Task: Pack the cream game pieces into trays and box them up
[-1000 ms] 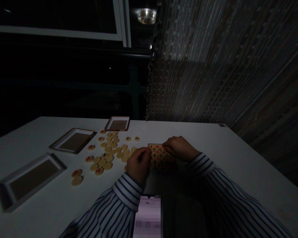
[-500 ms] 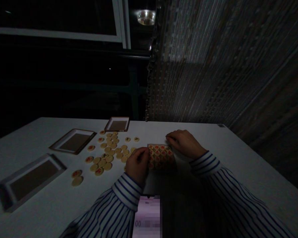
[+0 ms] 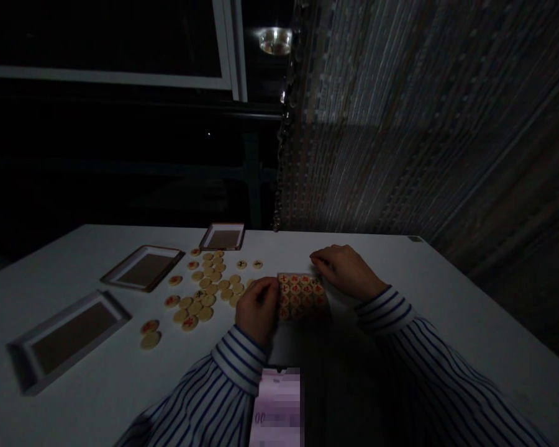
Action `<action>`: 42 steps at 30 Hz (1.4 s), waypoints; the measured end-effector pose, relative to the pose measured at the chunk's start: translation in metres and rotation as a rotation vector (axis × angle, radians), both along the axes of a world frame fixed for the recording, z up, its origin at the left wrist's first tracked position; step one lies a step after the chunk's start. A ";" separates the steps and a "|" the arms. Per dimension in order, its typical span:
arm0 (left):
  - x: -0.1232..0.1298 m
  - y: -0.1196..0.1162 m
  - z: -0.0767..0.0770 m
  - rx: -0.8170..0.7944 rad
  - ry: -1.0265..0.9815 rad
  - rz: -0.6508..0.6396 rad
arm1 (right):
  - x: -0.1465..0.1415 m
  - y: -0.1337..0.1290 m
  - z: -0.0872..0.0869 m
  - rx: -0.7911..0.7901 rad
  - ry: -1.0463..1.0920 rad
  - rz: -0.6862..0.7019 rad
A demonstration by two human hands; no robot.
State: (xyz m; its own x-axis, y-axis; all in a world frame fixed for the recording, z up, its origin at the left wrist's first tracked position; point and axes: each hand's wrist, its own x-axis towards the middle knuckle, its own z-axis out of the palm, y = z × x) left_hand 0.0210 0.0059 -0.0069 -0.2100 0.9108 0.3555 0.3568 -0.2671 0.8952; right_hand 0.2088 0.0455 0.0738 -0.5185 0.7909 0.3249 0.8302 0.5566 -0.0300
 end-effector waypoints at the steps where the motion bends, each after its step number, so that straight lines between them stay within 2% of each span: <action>1: 0.000 0.000 0.001 0.000 0.003 -0.003 | 0.000 0.000 0.000 0.003 0.004 -0.003; 8: -0.003 -0.003 0.008 0.054 0.028 -0.008 | 0.000 -0.003 0.003 -0.019 -0.007 -0.008; 20: -0.016 -0.014 0.025 0.093 0.099 -0.065 | -0.005 -0.010 0.008 0.028 0.083 0.083; 31: -0.061 -0.030 0.044 0.082 0.191 -0.008 | -0.021 -0.023 0.014 -0.028 0.188 0.145; 42: -0.114 -0.020 0.039 0.023 0.223 0.094 | -0.052 -0.011 0.015 -0.173 0.178 0.212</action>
